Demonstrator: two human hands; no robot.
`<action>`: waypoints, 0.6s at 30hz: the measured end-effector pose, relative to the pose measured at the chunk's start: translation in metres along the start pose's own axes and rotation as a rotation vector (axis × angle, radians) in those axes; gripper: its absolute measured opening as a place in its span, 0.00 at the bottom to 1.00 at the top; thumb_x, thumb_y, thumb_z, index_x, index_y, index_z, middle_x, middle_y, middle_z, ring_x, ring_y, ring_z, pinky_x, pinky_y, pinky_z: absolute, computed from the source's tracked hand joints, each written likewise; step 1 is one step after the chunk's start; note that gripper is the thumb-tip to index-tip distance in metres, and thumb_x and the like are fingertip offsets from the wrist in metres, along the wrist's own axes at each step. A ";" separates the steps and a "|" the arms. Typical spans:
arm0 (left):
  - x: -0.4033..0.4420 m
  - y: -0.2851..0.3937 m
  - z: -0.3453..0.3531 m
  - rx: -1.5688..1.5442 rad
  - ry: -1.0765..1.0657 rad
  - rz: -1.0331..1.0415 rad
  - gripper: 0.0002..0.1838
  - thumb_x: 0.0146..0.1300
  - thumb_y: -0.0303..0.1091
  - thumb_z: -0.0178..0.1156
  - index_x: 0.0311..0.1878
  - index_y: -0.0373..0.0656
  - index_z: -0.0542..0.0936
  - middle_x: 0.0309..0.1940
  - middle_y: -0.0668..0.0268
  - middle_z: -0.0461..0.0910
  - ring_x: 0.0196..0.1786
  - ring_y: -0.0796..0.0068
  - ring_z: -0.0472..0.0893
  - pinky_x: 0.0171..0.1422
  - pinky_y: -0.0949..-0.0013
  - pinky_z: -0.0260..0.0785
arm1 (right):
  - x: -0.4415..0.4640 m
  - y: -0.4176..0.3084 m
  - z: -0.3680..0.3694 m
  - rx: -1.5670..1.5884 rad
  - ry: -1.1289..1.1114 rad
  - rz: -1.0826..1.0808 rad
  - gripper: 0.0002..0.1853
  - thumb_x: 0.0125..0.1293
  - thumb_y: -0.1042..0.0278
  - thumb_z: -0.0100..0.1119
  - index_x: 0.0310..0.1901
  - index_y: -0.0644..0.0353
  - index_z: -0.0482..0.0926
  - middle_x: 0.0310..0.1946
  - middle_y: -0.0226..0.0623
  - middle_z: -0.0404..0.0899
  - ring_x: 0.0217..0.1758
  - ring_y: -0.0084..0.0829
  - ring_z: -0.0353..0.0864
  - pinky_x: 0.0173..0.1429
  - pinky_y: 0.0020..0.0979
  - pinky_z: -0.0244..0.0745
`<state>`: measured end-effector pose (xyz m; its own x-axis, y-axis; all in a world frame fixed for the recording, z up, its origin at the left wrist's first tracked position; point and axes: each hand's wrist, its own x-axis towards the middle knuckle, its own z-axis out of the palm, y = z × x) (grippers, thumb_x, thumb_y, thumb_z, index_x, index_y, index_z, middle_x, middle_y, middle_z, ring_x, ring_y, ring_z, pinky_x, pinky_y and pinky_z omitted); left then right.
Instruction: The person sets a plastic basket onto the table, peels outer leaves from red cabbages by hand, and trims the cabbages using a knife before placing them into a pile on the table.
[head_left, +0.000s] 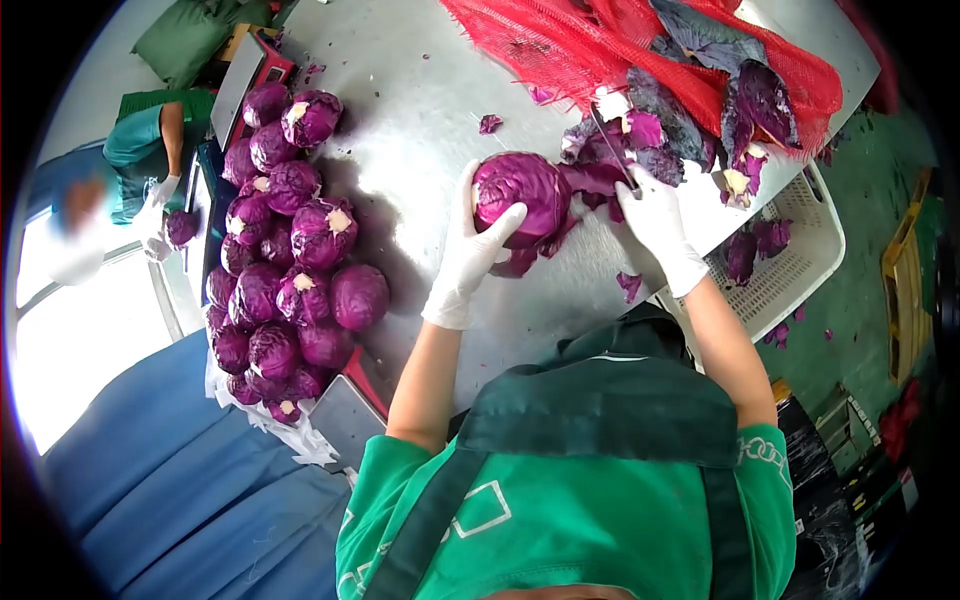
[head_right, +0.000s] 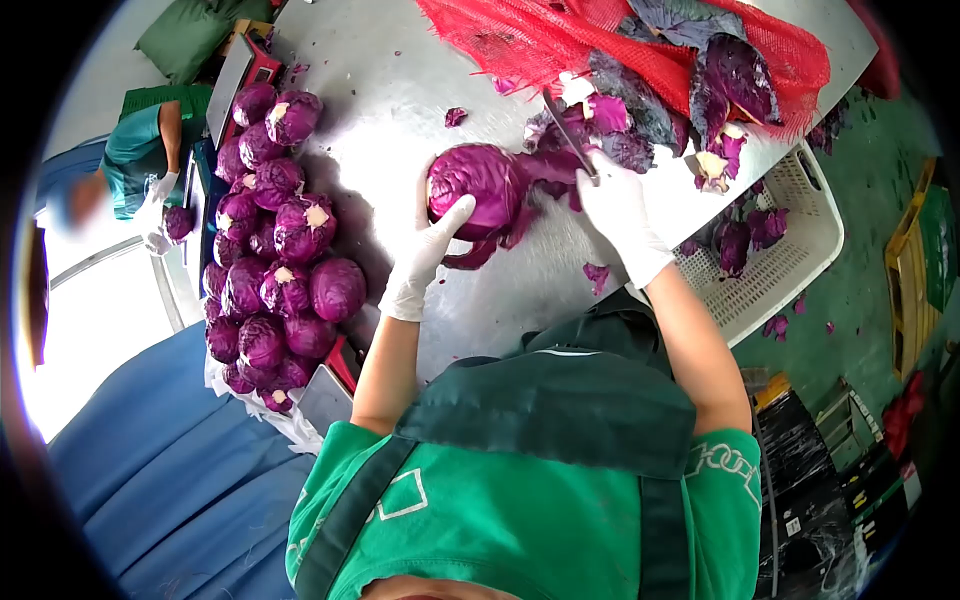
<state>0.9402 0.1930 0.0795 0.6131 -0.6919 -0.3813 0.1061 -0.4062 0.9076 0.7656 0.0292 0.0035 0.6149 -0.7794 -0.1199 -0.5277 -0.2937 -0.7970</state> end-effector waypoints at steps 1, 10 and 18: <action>0.000 0.001 -0.003 -0.024 -0.060 -0.017 0.49 0.55 0.42 0.74 0.75 0.43 0.55 0.68 0.51 0.61 0.67 0.60 0.70 0.64 0.64 0.71 | 0.002 0.002 -0.010 -0.038 -0.029 0.047 0.17 0.64 0.63 0.61 0.52 0.60 0.78 0.30 0.50 0.82 0.33 0.46 0.83 0.40 0.41 0.78; -0.005 0.047 -0.007 1.040 -0.206 0.687 0.55 0.39 0.40 0.80 0.73 0.48 0.62 0.70 0.47 0.60 0.72 0.42 0.61 0.75 0.48 0.54 | 0.008 -0.051 -0.033 0.336 -0.339 -0.104 0.27 0.59 0.54 0.70 0.58 0.58 0.79 0.51 0.34 0.77 0.48 0.27 0.78 0.54 0.28 0.73; -0.004 -0.002 0.015 0.567 -0.053 0.520 0.52 0.42 0.36 0.78 0.72 0.46 0.62 0.71 0.53 0.60 0.74 0.48 0.56 0.76 0.49 0.51 | -0.018 -0.058 -0.023 0.148 -0.189 -0.158 0.28 0.58 0.52 0.70 0.54 0.62 0.77 0.38 0.39 0.80 0.32 0.30 0.78 0.40 0.31 0.76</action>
<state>0.9257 0.1871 0.0768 0.4339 -0.8996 0.0488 -0.6119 -0.2545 0.7489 0.7721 0.0475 0.0654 0.7883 -0.6095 -0.0845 -0.3341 -0.3087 -0.8906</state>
